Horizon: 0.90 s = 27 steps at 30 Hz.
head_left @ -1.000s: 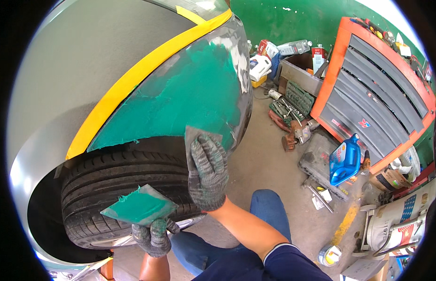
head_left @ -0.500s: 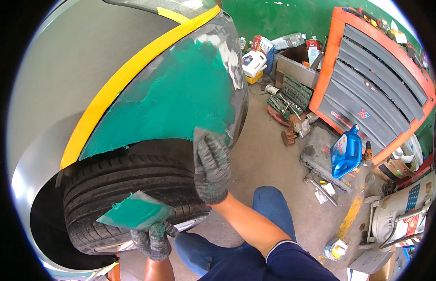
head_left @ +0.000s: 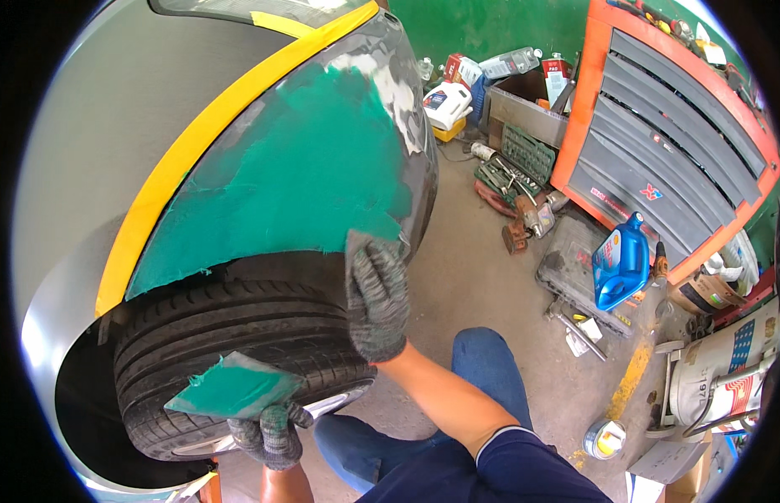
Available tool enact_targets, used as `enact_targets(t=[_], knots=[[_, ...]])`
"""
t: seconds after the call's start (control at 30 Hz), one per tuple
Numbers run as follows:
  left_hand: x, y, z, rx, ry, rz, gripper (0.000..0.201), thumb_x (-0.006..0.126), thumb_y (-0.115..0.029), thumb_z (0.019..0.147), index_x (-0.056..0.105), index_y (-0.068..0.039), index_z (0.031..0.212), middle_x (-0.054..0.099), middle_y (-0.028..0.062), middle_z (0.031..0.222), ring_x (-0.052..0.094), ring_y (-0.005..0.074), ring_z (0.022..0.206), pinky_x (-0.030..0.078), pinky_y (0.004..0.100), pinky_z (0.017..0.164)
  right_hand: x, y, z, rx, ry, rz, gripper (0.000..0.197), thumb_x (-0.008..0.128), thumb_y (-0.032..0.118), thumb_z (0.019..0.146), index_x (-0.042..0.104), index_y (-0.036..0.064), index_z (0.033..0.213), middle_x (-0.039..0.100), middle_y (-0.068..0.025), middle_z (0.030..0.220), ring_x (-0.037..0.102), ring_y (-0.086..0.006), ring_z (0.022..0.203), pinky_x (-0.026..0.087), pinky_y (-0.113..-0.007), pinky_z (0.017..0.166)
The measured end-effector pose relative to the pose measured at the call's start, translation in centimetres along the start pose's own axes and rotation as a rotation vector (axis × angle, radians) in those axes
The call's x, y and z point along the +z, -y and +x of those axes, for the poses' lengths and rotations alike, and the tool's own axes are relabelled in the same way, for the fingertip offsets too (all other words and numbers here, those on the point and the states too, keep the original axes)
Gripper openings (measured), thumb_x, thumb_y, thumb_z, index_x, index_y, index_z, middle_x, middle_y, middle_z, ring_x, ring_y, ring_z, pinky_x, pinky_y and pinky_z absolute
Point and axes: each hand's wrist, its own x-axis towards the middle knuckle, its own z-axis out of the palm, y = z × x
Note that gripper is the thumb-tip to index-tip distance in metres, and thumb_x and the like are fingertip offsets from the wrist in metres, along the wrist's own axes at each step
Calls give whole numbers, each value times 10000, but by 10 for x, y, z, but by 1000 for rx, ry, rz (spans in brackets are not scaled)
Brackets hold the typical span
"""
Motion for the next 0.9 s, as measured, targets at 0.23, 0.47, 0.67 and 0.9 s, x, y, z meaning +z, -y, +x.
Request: enact_targets(t=[0.23, 0.47, 0.67, 0.9], knots=[[-1, -5, 2, -32, -17, 36, 561, 624, -89, 867, 389, 0, 1369, 590, 181, 1008, 497, 142, 445, 477, 245, 384, -39, -11, 16, -26, 129, 89, 474, 585, -108, 841, 607, 80, 1276, 632, -137, 1224, 592, -318, 1154, 434, -420, 1040], [1, -3, 1, -19, -29, 38, 618, 627, -90, 858, 348, -1, 1403, 575, 176, 1062, 491, 132, 456, 465, 238, 384, -6, -15, 9, 22, -66, -35, 456, 715, -10, 783, 647, 97, 1221, 586, -139, 1267, 551, -348, 1178, 450, -434, 1016], [8, -5, 3, -24, -55, 28, 623, 632, -105, 865, 342, -14, 1409, 584, 153, 1037, 488, 121, 468, 461, 235, 390, -5, -5, -29, 33, 56, 50, 470, 649, -74, 827, 628, 107, 1260, 558, -137, 1309, 538, -347, 1209, 449, -417, 1019], [16, -8, -3, -268, 144, 31, 400, 673, -206, 880, 507, -29, 1198, 638, 118, 874, 548, 140, 478, 467, 237, 404, -100, 14, 40, 388, 174, 326, 262, 488, 45, 977, 623, 63, 1201, 652, -92, 1097, 615, -206, 1056, 489, -351, 929]])
